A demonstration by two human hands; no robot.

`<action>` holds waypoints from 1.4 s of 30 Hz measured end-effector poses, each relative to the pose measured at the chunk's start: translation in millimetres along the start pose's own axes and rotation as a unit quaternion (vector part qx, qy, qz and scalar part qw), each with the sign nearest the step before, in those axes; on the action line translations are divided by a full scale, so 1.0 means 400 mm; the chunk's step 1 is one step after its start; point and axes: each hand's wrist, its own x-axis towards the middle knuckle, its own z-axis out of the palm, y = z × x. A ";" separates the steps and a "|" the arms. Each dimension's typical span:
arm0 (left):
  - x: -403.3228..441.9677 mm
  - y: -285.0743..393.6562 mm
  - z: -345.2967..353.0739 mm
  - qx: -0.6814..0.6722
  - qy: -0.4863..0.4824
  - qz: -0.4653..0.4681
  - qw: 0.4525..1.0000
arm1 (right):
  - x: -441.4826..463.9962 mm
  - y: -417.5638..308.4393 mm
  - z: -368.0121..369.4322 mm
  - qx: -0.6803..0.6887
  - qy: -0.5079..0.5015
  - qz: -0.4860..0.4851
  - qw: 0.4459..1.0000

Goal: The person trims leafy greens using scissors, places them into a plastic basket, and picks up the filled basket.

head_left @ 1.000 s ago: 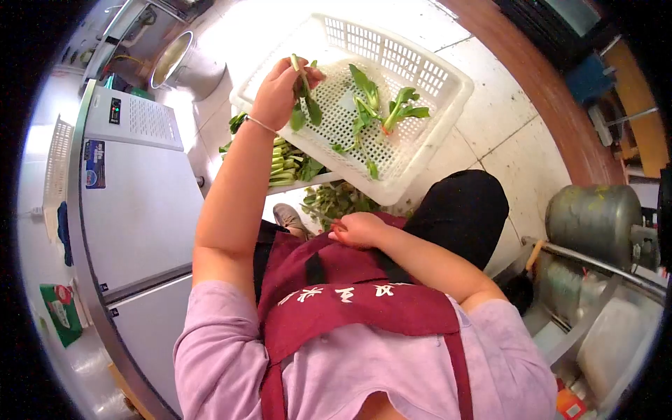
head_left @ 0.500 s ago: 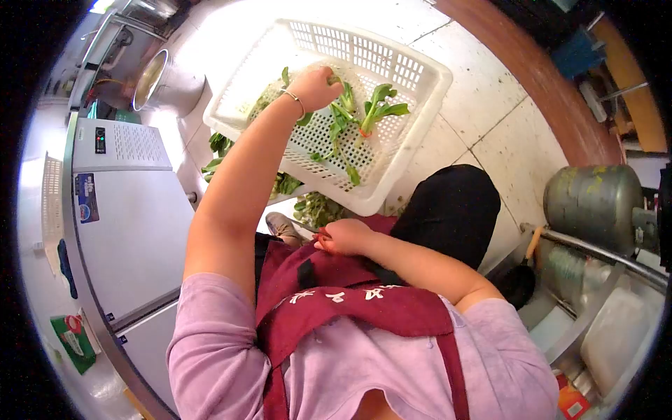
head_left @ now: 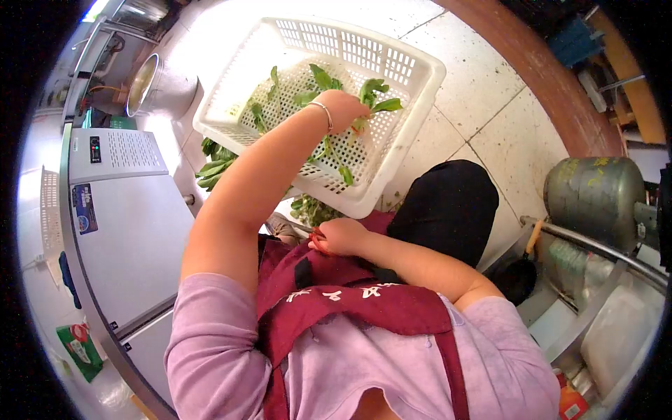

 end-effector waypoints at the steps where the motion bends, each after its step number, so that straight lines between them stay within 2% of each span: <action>1: 0.006 -0.003 0.006 0.036 0.018 0.012 0.999 | 0.000 -0.001 0.000 -0.004 0.001 0.002 1.000; 4: 0.007 -0.003 -0.015 0.037 -0.006 -0.035 0.999 | -0.004 0.001 0.000 -0.002 0.007 0.006 1.000; 5: -0.008 -0.013 -0.016 0.054 0.033 -0.022 0.998 | -0.005 -0.001 0.000 0.006 0.010 0.007 1.000; 6: -0.029 -0.015 -0.026 0.055 0.034 -0.023 0.998 | -0.006 -0.002 0.001 0.005 0.010 0.007 1.000; 8: -0.085 -0.013 -0.059 -0.080 0.139 -0.076 0.984 | 0.000 -0.002 -0.002 -0.009 -0.010 0.009 1.000; 9: -0.113 -0.021 -0.054 -0.129 0.231 -0.076 0.961 | 0.002 -0.002 0.001 -0.011 -0.010 0.006 1.000; 10: -0.145 -0.018 -0.067 -0.127 0.233 -0.078 0.961 | 0.005 -0.002 0.003 -0.014 -0.014 0.011 1.000; 12: -0.208 -0.014 -0.089 -0.273 0.363 -0.099 0.886 | 0.006 -0.002 0.007 -0.021 -0.020 0.014 0.999; 13: -0.237 -0.018 -0.090 -0.272 0.389 -0.122 0.872 | 0.005 -0.002 0.006 -0.011 -0.017 0.014 1.000; 14: -0.267 -0.013 -0.093 -0.271 0.392 -0.125 0.870 | 0.002 -0.002 0.007 -0.001 -0.014 0.015 1.000; 16: -0.354 0.028 -0.135 -0.469 0.384 -0.178 0.775 | 0.004 -0.006 0.002 -0.026 -0.030 0.036 0.999; 17: -0.396 0.028 -0.135 -0.523 0.363 -0.188 0.748 | 0.006 -0.010 0.000 -0.046 -0.044 0.058 0.996; 18: -0.437 0.035 -0.129 -0.568 0.369 -0.156 0.719 | 0.005 -0.015 -0.003 -0.052 -0.048 0.052 0.996; 20: -0.516 0.069 -0.121 -0.687 0.363 -0.147 0.612 | -0.001 -0.022 -0.009 -0.034 -0.058 0.046 0.997; 21: -0.544 0.078 -0.093 -0.703 0.384 -0.122 0.587 | 0.000 -0.017 -0.005 -0.016 -0.053 0.028 0.998; 24: -0.631 0.123 -0.047 -0.759 0.363 -0.109 0.530 | 0.008 -0.015 0.011 -0.034 -0.035 0.015 0.999; 26: -0.672 0.150 0.005 -0.753 0.388 -0.170 0.504 | -0.007 -0.052 -0.003 0.007 -0.018 0.021 1.000; 28: -0.710 0.153 0.085 -0.778 0.360 -0.177 0.483 | 0.012 -0.027 0.031 0.088 -0.023 0.036 0.995; 30: -0.725 0.168 0.163 -0.768 0.339 -0.237 0.489 | -0.004 -0.044 0.028 0.067 -0.015 0.019 0.997; 32: -0.730 0.166 0.257 -0.817 0.292 -0.246 0.432 | -0.003 -0.037 0.039 0.099 -0.062 0.017 0.993; 33: -0.731 0.173 0.278 -0.828 0.283 -0.231 0.425 | -0.006 -0.042 0.045 0.111 -0.068 0.012 0.991; 37: -0.725 0.187 0.350 -0.878 0.244 -0.260 0.320 | -0.013 -0.043 0.060 0.166 -0.090 0.009 0.982; 42: -0.709 0.189 0.392 -0.884 0.243 -0.248 0.313 | -0.018 -0.041 0.053 0.095 -0.101 0.004 0.990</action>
